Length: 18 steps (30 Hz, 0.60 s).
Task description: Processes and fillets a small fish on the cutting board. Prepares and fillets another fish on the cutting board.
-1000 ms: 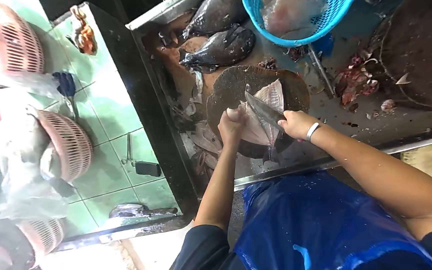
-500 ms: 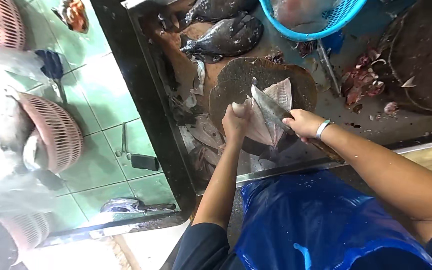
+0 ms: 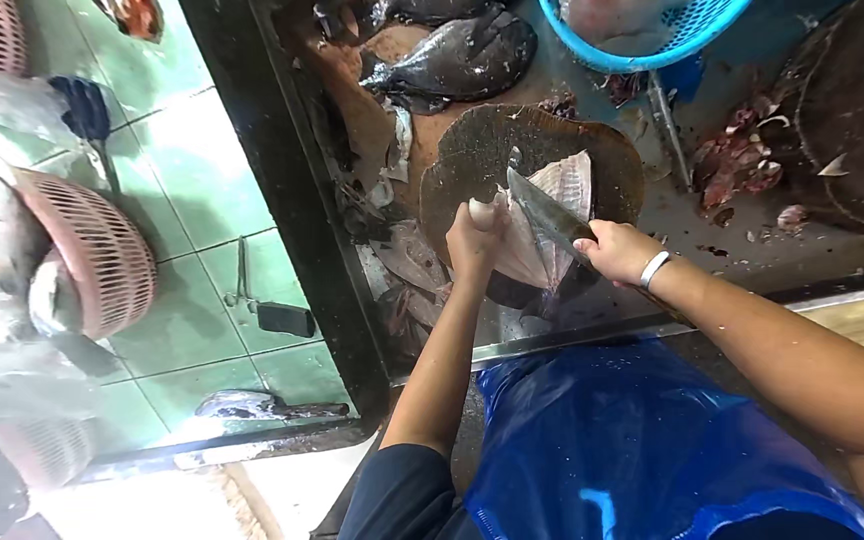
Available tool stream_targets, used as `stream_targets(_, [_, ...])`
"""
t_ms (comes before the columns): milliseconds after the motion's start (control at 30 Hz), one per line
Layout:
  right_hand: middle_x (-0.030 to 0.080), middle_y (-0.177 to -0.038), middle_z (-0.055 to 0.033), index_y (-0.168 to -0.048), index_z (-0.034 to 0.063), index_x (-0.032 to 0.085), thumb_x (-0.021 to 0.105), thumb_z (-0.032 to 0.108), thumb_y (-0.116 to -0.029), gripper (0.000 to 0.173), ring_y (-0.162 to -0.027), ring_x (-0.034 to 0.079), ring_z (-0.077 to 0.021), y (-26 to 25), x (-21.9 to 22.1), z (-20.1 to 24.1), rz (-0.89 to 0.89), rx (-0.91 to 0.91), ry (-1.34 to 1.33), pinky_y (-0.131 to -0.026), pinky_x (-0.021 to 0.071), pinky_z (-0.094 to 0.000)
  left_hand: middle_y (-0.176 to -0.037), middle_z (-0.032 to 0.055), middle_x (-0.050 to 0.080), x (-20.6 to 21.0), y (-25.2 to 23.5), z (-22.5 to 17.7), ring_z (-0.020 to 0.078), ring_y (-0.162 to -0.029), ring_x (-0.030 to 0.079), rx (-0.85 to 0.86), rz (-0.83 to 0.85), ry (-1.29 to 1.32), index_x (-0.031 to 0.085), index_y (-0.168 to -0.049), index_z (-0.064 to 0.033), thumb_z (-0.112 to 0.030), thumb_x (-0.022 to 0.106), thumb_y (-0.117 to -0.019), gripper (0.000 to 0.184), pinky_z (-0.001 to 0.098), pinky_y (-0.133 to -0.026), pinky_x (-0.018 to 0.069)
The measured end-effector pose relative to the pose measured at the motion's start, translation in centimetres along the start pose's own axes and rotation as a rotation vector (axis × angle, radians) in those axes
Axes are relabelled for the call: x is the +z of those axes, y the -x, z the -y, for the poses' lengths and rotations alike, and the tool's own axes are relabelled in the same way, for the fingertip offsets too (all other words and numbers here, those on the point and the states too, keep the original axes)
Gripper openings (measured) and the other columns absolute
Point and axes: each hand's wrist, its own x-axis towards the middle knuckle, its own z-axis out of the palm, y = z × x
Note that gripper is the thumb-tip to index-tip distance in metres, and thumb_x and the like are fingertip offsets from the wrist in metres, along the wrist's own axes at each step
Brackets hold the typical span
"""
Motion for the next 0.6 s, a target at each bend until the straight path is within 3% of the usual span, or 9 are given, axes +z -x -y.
stream_targets(133, [0.069,-0.106,-0.0267,-0.126,0.0008,0.058,0.046,0.039,-0.11,0.043,-0.099,0.07,-0.0449,0.9,0.5,2.4,-0.095,-0.02,0.101,-0.082,0.0554,-0.0637,-0.108,0.016,0.073,0.1,0.2,0.2,0.0297,-0.103,0.071,0.036,-0.002,0.024,0.065,-0.12,-0.0024,-0.036,0.083,-0.0854,0.052,0.0533,-0.095,0.0558])
stream_targets(267, [0.069,-0.114,-0.0256,-0.131,0.0024,0.054,0.043,0.038,-0.1106,0.043,-0.108,0.069,-0.0441,1.7,0.7,4.3,-0.13,0.012,0.185,-0.085,0.0557,-0.063,-0.107,0.0128,0.074,0.5,0.7,1.0,0.024,-0.103,0.072,0.098,-0.042,0.13,0.065,-0.118,-0.0029,-0.031,0.085,-0.0833,0.049,0.048,-0.095,0.0564])
stream_targets(467, [0.07,-0.112,-0.024,-0.131,0.0053,0.053,0.042,0.041,-0.1107,0.043,-0.104,0.071,-0.0435,-0.3,1.3,4.5,-0.155,-0.037,0.151,-0.083,0.0562,-0.0626,-0.104,0.0098,0.074,0.4,2.2,0.5,0.0192,-0.098,0.073,0.183,-0.057,0.193,0.065,-0.116,-0.0039,-0.025,0.086,-0.0823,0.045,0.0444,-0.092,0.0588])
stream_targets(500, [0.069,-0.111,-0.0245,-0.131,0.0051,0.054,0.043,0.041,-0.1106,0.043,-0.099,0.071,-0.0424,-0.5,0.9,4.1,-0.124,-0.041,0.113,-0.08,0.0568,-0.0611,-0.105,0.011,0.074,0.3,2.0,1.0,0.0217,-0.099,0.072,0.14,-0.071,0.16,0.066,-0.116,-0.0038,-0.026,0.086,-0.0816,0.046,0.0472,-0.092,0.0581])
stream_targets(600, [0.062,-0.088,-0.0197,-0.132,0.0078,0.054,0.042,0.045,-0.1108,0.044,-0.062,0.064,-0.0303,-0.6,-0.6,2.5,-0.043,-0.016,-0.103,-0.056,0.0559,-0.0468,-0.107,0.0121,0.074,-0.2,0.7,1.7,0.0251,-0.102,0.072,0.044,-0.086,0.106,0.067,-0.116,-0.0053,-0.028,0.086,-0.081,0.046,0.052,-0.093,0.057])
